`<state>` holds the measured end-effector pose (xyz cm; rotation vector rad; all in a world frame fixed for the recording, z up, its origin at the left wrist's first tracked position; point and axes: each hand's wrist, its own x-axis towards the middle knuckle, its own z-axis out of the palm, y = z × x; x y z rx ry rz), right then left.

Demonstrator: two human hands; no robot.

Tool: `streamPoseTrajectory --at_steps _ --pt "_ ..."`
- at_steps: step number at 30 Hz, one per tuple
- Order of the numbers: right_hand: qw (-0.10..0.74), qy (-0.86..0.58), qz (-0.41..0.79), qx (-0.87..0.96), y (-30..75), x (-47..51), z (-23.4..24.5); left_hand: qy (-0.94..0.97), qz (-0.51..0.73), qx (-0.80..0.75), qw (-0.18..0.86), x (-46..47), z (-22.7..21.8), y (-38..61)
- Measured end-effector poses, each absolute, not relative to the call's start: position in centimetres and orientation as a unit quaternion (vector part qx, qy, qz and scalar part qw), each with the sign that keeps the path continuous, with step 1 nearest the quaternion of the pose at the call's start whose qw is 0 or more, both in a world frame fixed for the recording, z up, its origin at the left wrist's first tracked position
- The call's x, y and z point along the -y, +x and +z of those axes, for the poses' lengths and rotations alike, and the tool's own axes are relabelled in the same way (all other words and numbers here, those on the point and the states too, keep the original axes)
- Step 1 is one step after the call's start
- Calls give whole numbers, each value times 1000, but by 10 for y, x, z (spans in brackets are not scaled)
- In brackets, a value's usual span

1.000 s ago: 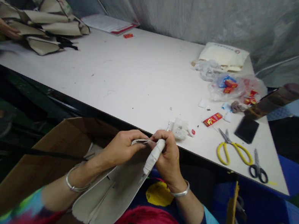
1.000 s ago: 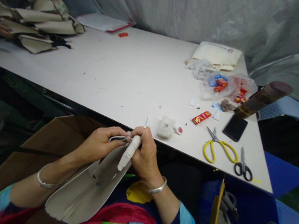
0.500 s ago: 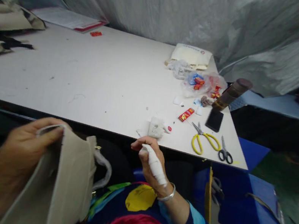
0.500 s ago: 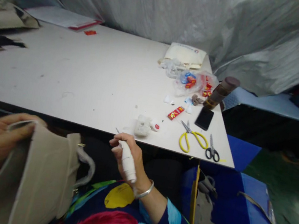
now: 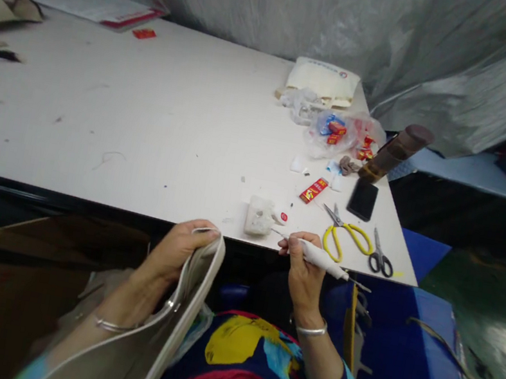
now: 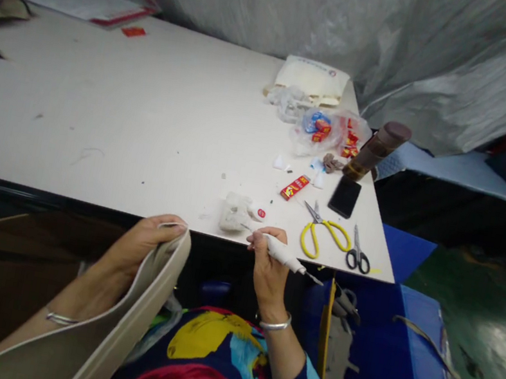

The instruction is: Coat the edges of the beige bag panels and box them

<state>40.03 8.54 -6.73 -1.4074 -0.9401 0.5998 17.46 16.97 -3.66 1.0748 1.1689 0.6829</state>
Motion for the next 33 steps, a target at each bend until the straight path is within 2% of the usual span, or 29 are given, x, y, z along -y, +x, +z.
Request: streamPoseTrajectory --at_steps 3,7,17,33 --pt "594 -642 233 425 405 -88 -72 496 237 -504 666 -157 -59 201" --pt "579 -642 231 446 406 -94 -82 568 209 -491 626 -149 -71 212" --pt "567 -632 274 452 408 -104 -91 583 139 -479 641 -154 -66 207" --pt "551 -614 228 517 407 -113 -92 562 105 -483 662 -156 -74 199"
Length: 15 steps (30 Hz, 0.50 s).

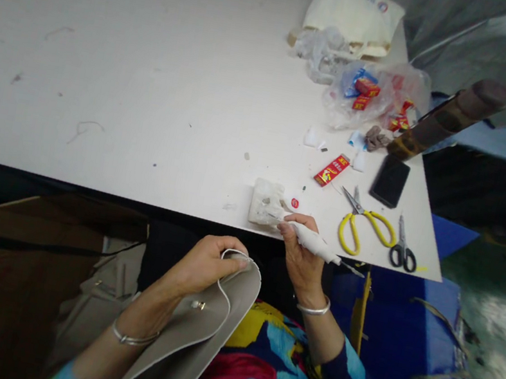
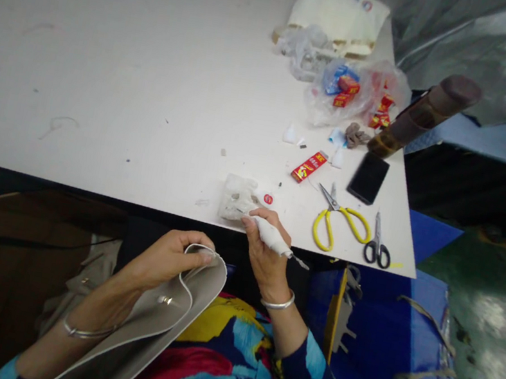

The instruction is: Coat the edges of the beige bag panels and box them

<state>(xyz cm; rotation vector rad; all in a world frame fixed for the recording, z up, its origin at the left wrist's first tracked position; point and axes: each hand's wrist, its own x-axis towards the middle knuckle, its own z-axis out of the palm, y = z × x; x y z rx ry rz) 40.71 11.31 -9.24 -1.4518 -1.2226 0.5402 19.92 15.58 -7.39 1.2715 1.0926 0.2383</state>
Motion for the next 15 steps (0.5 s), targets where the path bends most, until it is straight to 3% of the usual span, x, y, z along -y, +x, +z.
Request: streamPoseTrajectory --at_steps 7,12,15 --pt "577 -617 235 481 409 -104 -89 574 107 -477 658 -154 -74 200" --pt "576 -559 414 429 404 -88 -90 582 98 -475 652 -152 -75 200" --pt "568 -549 453 414 400 -81 -94 588 91 -478 646 -151 -76 200"
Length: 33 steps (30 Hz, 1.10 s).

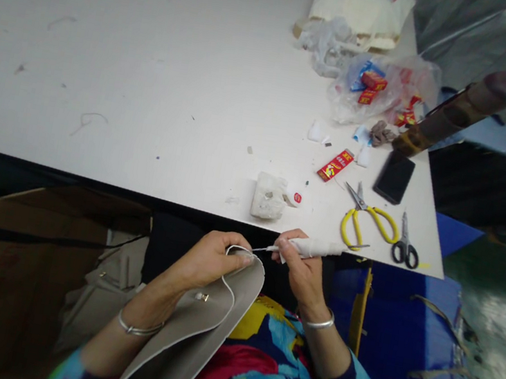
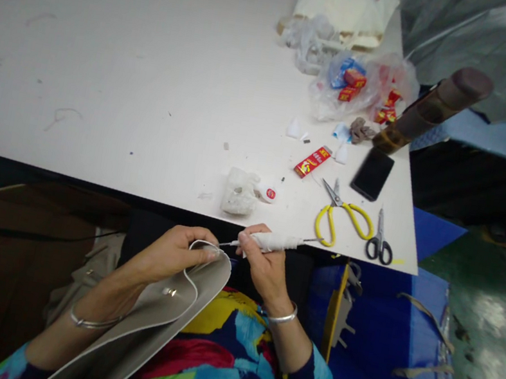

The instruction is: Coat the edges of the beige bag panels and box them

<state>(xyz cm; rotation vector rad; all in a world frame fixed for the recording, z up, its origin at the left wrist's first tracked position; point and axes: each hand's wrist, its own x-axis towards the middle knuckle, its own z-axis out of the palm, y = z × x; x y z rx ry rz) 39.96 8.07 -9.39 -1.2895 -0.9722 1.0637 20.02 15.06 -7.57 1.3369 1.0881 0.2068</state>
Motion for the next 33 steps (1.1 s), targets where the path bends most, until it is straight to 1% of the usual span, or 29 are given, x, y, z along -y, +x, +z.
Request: streamPoseTrajectory --at_steps 11,21,23,28,33 --pt "521 -561 471 439 398 -74 -99 588 102 -470 651 -149 -72 204" --pt "471 -584 428 504 398 -80 -86 540 113 -486 678 -144 -79 210" --pt "476 -588 429 493 396 -80 -87 533 122 -485 683 -144 -82 210" --pt "536 -582 455 409 382 -66 -105 505 155 -501 686 -148 -86 205" --pt "561 -586 437 388 374 -61 -111 502 156 -503 686 -149 -87 203"
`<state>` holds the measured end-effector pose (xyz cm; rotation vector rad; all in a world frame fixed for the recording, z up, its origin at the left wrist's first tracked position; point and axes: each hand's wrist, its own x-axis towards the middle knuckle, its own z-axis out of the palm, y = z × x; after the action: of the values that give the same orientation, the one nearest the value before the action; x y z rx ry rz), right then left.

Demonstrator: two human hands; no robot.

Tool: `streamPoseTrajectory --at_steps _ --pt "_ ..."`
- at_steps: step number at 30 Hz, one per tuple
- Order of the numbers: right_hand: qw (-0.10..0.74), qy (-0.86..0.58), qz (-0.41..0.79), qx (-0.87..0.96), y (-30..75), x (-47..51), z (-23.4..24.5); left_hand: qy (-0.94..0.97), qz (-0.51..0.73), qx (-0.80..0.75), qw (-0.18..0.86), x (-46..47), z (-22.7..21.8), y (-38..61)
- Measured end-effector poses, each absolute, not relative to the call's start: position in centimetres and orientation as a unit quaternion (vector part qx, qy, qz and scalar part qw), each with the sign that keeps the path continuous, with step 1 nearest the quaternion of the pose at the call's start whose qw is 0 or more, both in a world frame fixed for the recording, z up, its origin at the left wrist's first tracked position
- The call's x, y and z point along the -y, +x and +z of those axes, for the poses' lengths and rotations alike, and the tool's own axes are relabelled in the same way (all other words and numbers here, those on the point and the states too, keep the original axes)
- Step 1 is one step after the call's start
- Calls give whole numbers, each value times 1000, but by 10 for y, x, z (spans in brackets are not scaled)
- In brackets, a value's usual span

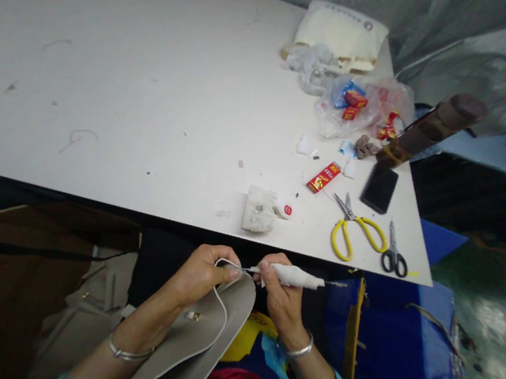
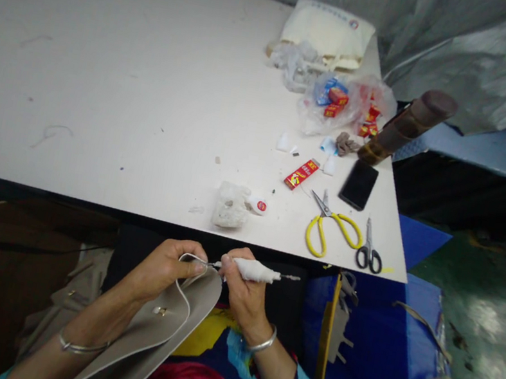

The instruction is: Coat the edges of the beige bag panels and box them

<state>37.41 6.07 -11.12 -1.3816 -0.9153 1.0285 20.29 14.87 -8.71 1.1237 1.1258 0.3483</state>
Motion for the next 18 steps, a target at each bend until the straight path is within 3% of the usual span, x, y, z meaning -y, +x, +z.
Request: streamPoseTrajectory --at_steps 9,18 --pt "601 -619 254 437 401 -97 -86 507 169 -499 682 -152 -82 193" --pt "559 -629 227 490 400 -105 -81 406 255 -533 697 -146 -91 176"
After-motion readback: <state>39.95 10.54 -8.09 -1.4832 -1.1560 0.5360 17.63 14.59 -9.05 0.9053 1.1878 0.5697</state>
